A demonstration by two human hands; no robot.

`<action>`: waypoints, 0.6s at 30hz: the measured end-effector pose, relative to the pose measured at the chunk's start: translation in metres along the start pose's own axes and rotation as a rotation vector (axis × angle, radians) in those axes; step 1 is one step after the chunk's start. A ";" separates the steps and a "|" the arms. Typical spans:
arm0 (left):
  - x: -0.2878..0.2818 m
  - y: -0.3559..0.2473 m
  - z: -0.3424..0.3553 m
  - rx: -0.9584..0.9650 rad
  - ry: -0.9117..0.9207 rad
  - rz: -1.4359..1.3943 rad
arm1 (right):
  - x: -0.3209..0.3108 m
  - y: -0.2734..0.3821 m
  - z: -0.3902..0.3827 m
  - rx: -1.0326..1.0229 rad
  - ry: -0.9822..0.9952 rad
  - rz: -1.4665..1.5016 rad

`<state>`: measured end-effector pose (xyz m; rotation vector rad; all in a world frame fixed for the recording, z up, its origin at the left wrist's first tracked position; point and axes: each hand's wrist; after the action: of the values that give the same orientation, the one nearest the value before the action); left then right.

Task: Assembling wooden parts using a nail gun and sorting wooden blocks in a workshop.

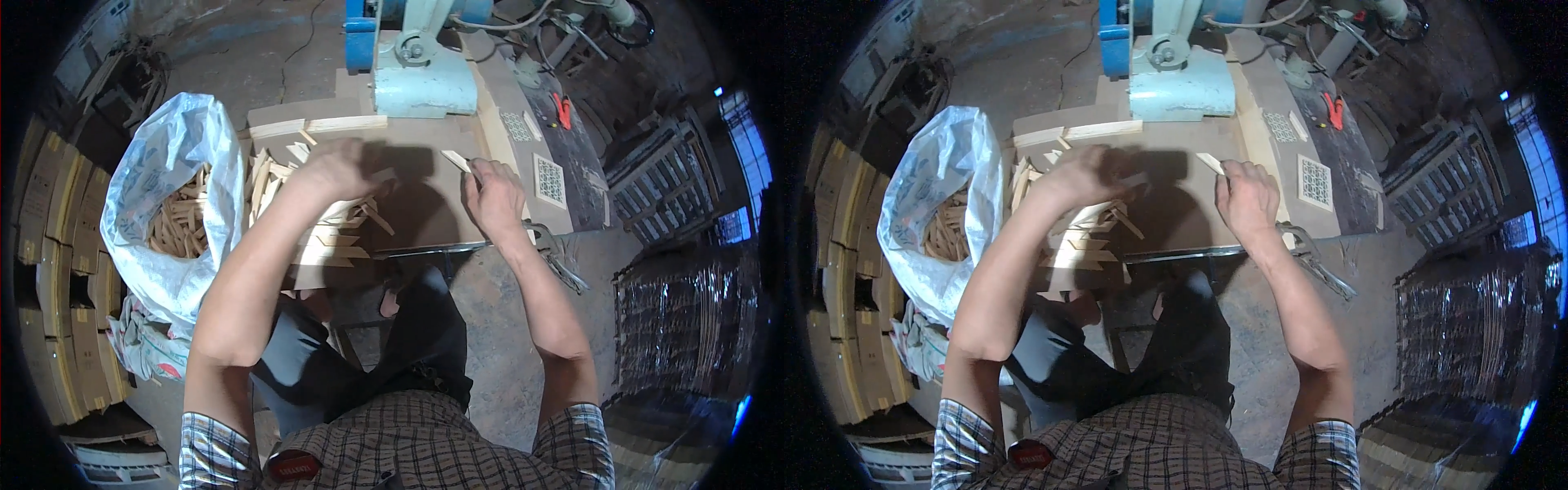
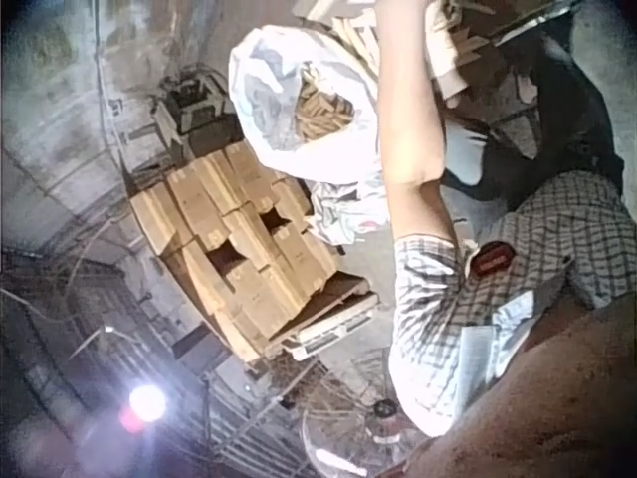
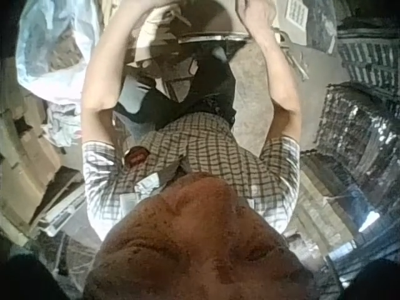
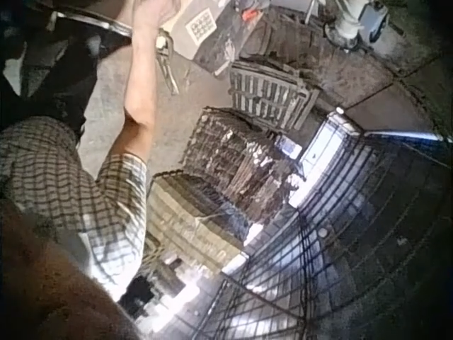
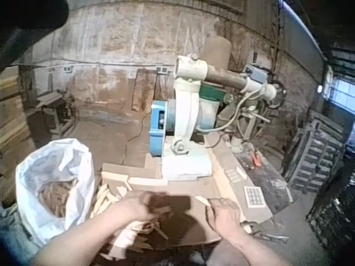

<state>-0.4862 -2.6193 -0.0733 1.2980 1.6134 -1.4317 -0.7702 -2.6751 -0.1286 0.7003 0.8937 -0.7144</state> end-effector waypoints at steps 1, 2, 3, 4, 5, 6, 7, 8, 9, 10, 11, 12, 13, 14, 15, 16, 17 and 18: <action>-0.005 -0.001 -0.004 -0.016 0.062 0.143 | -0.002 -0.005 0.001 0.002 0.030 -0.160; -0.016 -0.009 -0.004 -0.082 0.225 0.192 | -0.004 -0.009 0.000 0.005 0.062 -0.320; -0.014 -0.010 -0.003 -0.073 0.227 0.192 | -0.003 -0.010 -0.002 0.021 0.099 -0.355; -0.011 -0.008 -0.004 -0.039 0.213 0.221 | -0.001 -0.012 -0.003 0.023 0.096 -0.357; -0.009 -0.007 -0.004 -0.005 0.200 0.250 | 0.005 -0.016 -0.003 0.008 0.072 -0.398; -0.008 -0.006 -0.002 -0.003 0.198 0.251 | 0.008 -0.019 -0.003 -0.007 0.047 -0.440; -0.007 -0.005 -0.001 0.003 0.200 0.238 | 0.010 -0.020 -0.003 -0.007 0.047 -0.440; -0.006 -0.004 0.001 0.009 0.203 0.224 | 0.011 -0.022 -0.002 0.011 0.048 -0.415; -0.006 -0.003 0.003 0.008 0.203 0.224 | 0.012 -0.024 -0.001 0.029 0.049 -0.390; -0.006 -0.002 0.006 -0.012 0.185 0.118 | 0.012 -0.026 0.002 0.029 0.050 -0.389; -0.005 -0.001 0.007 -0.032 0.167 0.012 | 0.013 -0.027 0.006 0.046 0.044 -0.389; -0.003 0.001 0.006 -0.035 0.169 0.012 | 0.015 -0.028 0.011 0.062 0.037 -0.388; -0.002 0.000 0.005 -0.003 0.049 -0.059 | 0.011 -0.028 0.020 0.099 0.065 -0.403; -0.002 0.000 0.004 0.029 -0.072 -0.130 | 0.015 -0.031 0.026 0.098 0.066 -0.402; -0.001 0.002 0.008 0.027 -0.072 -0.130 | 0.020 -0.036 0.033 0.128 0.058 -0.370; 0.001 0.010 0.013 0.062 -0.060 -0.148 | 0.029 -0.036 0.043 0.150 0.051 -0.329; 0.002 0.012 0.016 0.107 -0.047 -0.167 | 0.032 -0.039 0.053 0.184 0.090 -0.337; 0.005 0.013 0.018 0.104 -0.049 -0.166 | 0.034 -0.042 0.063 0.181 0.089 -0.335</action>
<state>-0.4780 -2.6358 -0.0866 1.1986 1.6661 -1.6546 -0.7604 -2.7568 -0.1399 0.7555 1.0500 -1.0789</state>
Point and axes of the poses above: each hand's wrist, its own z-axis towards the middle knuckle, its own x-axis out of the palm, y = z × x, and after that the axes turned 5 degrees about y, right-handed
